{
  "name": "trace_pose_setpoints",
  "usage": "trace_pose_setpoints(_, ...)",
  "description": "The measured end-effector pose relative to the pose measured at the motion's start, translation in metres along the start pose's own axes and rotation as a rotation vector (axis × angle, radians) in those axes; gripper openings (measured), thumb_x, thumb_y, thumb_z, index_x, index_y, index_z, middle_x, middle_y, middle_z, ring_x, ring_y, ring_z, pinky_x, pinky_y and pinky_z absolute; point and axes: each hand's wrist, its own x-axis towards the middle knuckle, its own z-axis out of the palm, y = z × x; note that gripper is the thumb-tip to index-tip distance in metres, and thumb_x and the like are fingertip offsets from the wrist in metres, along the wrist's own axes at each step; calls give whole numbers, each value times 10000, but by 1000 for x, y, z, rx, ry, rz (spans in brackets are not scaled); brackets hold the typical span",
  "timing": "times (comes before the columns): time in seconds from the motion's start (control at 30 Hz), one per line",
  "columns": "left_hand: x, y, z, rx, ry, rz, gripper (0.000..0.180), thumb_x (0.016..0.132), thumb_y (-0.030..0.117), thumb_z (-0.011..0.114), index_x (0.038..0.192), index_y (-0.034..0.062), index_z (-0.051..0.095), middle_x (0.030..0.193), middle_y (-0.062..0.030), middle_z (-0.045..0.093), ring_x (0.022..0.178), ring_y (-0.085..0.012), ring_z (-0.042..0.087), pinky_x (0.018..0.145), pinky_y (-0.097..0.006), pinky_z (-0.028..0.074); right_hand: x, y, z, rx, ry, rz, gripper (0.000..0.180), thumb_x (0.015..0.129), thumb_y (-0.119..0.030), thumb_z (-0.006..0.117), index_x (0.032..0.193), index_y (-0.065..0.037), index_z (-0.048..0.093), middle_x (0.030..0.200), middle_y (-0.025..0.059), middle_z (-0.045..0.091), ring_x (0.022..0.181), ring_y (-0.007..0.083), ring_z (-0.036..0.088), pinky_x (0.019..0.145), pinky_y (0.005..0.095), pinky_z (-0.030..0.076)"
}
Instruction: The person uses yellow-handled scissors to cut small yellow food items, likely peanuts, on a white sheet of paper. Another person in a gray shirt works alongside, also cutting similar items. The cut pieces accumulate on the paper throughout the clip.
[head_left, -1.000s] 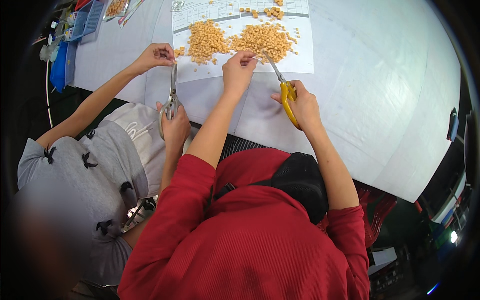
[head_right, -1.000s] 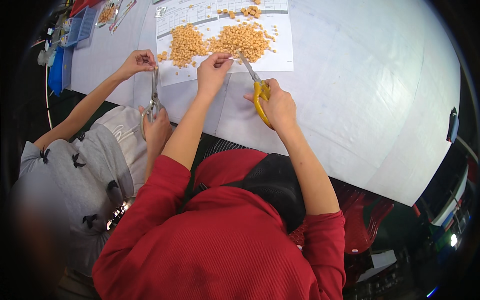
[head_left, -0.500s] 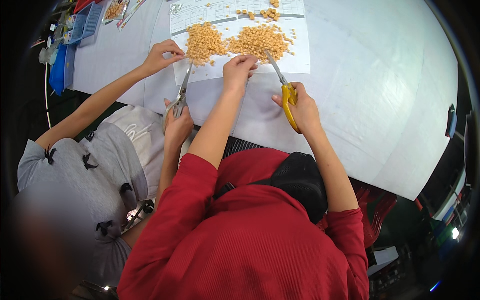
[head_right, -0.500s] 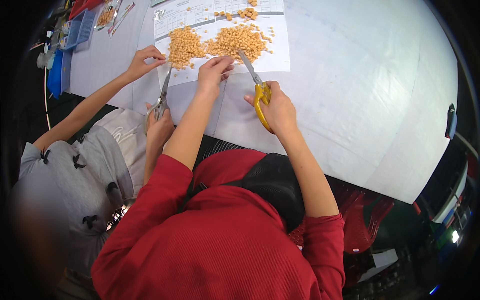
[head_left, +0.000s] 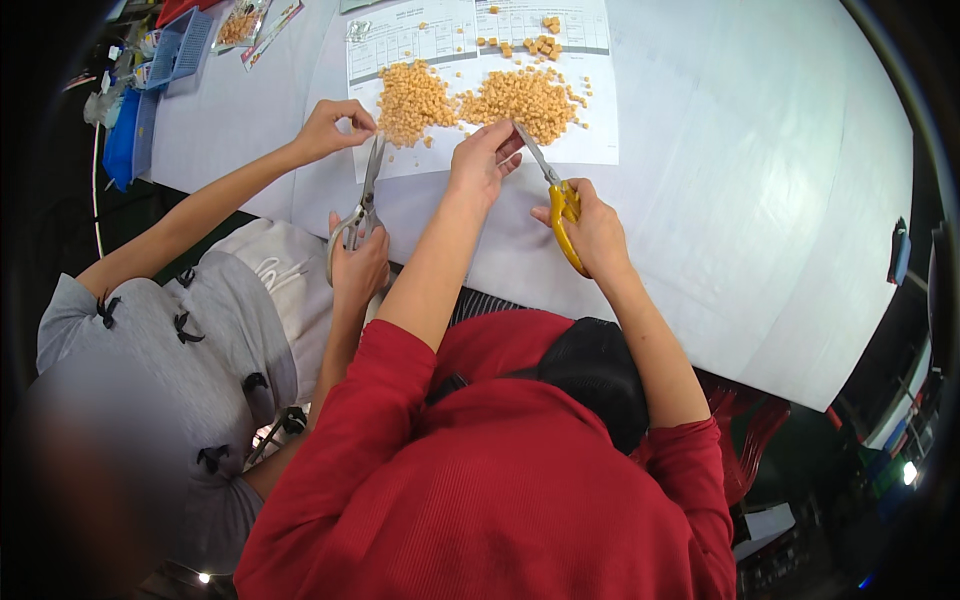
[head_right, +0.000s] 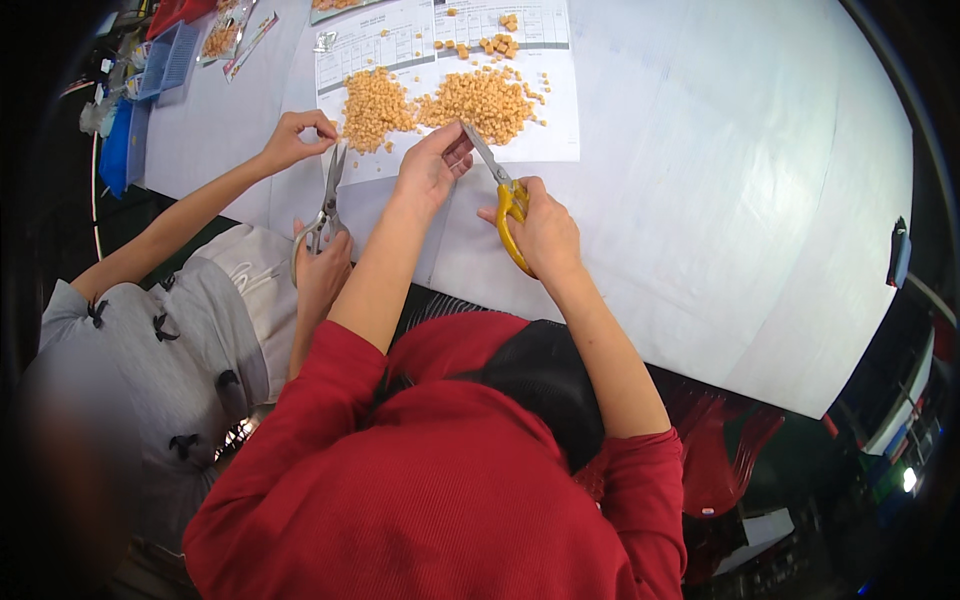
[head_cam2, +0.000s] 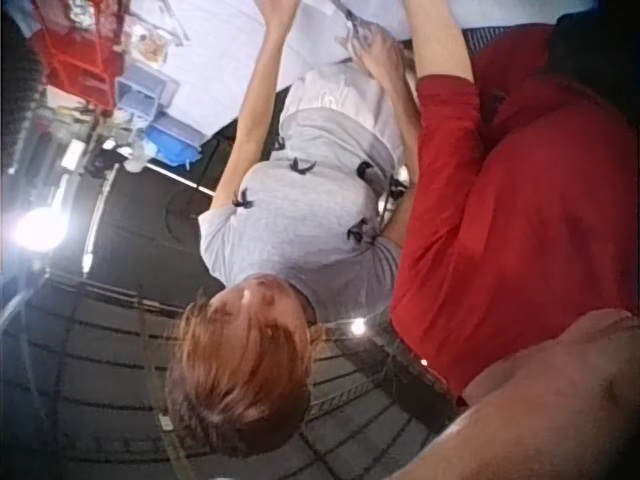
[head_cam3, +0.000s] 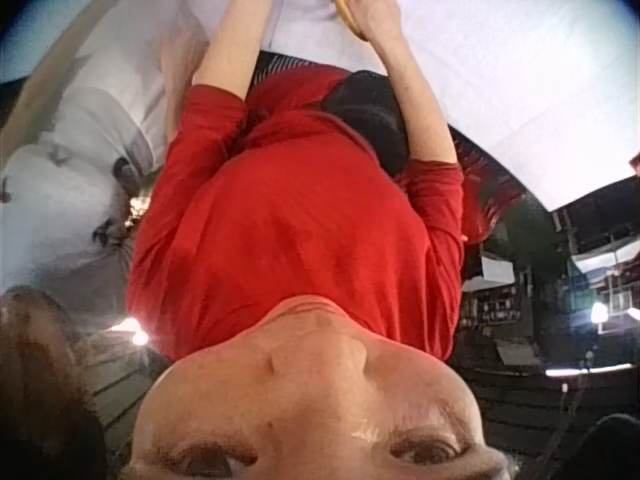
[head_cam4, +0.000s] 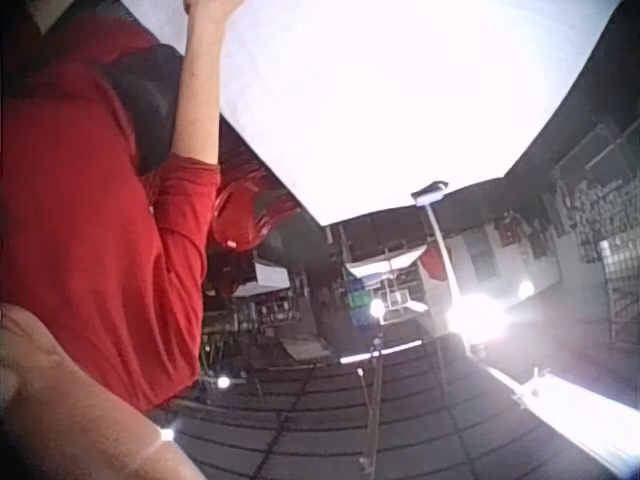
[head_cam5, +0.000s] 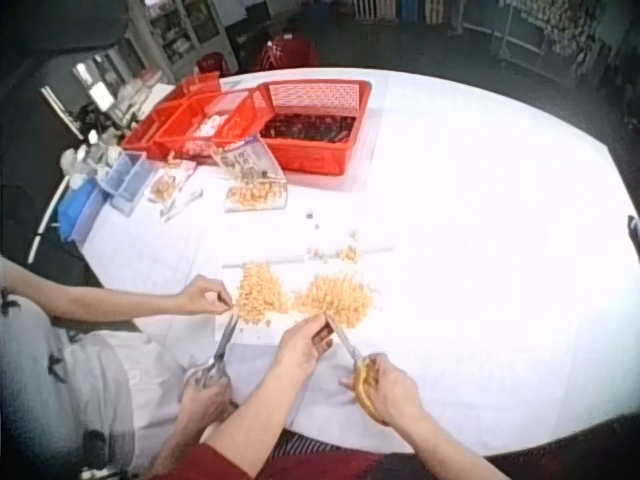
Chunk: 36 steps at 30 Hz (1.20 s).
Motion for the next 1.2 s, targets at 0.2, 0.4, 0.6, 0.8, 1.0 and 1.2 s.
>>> trace_pose_setpoints(0.2, 34, 34, 60, 387, 112, 209, 157, 867, 173, 660, 975, 59, 656, 871, -28, 670, 798, -123, 622, 684, -270, 469, 43, 1, -47, 28, -11, 42, 639, 734, -524, 735, 1071, -11, 555, 804, 208, 668, 773, 386, 655, 650, 443, 510)
trace_pose_setpoints(0.4, 130, 83, 161, 935, 115, 793, 176, 838, 139, 664, 974, 30, 689, 854, -53, 699, 740, -139, 635, 699, -263, 491, 98, 11, -107, 36, -65, 97, 658, 755, -527, 716, 1112, -3, 538, 884, 224, 664, 835, 383, 650, 702, 449, 509)
trace_pose_setpoints(0.6, 213, 93, 236, 1399, 82, 1098, 216, 799, 74, 632, 1008, 55, 680, 950, -119, 686, 838, -244, 642, 783, -352, 498, 140, 33, -146, 77, -132, 143, 695, 768, -522, 706, 1173, 4, 498, 987, 218, 650, 923, 369, 635, 764, 436, 503)
trace_pose_setpoints(0.8, 202, 93, 242, 990, 3, 706, 193, 824, 111, 657, 1003, 41, 674, 928, -75, 684, 814, -162, 631, 718, -288, 487, 136, 50, -154, 141, -115, 128, 701, 777, -516, 702, 1193, 4, 484, 1004, 207, 644, 936, 358, 629, 789, 433, 496)
trace_pose_setpoints(1.0, 121, 66, 170, 344, -163, 219, 216, 867, 108, 651, 1069, 34, 646, 924, -27, 657, 818, -97, 609, 702, -235, 472, 106, 41, -138, 213, -27, 94, 716, 784, -503, 704, 1220, 11, 462, 1076, 211, 614, 986, 341, 615, 826, 414, 485)
trace_pose_setpoints(1.2, 60, 47, 79, 317, -198, 225, 240, 852, 89, 665, 1083, 34, 631, 916, -25, 661, 811, -85, 617, 700, -222, 483, 69, 12, -84, 179, -126, 77, 712, 780, -504, 707, 1201, 23, 477, 1060, 223, 615, 982, 344, 617, 823, 413, 486)
